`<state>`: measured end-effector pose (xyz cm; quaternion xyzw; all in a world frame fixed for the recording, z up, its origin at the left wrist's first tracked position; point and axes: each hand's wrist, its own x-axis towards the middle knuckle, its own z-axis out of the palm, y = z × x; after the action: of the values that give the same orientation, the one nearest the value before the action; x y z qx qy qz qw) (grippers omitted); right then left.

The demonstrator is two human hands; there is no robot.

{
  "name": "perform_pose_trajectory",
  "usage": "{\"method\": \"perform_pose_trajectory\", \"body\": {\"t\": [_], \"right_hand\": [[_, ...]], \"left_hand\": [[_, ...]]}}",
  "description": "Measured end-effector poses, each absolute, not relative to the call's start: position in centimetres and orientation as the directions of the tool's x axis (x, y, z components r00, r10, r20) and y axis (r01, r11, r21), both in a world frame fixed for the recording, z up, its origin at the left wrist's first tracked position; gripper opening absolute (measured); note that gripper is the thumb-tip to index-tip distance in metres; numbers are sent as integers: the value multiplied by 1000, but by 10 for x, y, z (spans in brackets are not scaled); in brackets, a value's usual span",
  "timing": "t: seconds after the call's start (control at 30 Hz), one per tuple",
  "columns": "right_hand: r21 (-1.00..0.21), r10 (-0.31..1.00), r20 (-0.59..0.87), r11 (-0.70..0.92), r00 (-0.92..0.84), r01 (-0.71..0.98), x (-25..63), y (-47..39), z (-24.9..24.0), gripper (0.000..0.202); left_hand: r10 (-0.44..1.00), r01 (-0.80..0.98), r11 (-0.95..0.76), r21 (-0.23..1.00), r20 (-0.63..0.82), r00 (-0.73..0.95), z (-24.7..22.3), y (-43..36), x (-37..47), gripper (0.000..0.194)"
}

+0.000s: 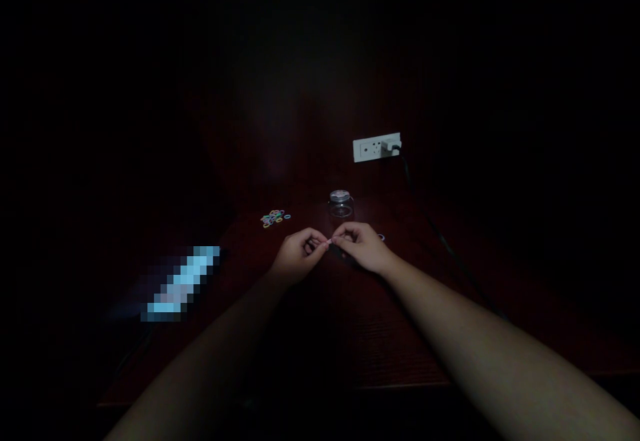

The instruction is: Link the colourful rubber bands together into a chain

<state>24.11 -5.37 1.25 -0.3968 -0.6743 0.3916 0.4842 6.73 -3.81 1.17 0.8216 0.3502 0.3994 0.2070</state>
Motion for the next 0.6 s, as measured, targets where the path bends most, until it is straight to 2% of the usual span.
{"method": "perform_pose_trajectory", "body": {"t": [0.4,0.6], "right_hand": [[-921,912,333,368,-239,124,240,-53,10,24],[-898,901,363,406,-237,168,240,-52,10,23]], "left_hand": [[744,395,-663,636,499,445,11,-37,68,16],[743,424,-666,613,502,443,10,-36,67,15]]}}
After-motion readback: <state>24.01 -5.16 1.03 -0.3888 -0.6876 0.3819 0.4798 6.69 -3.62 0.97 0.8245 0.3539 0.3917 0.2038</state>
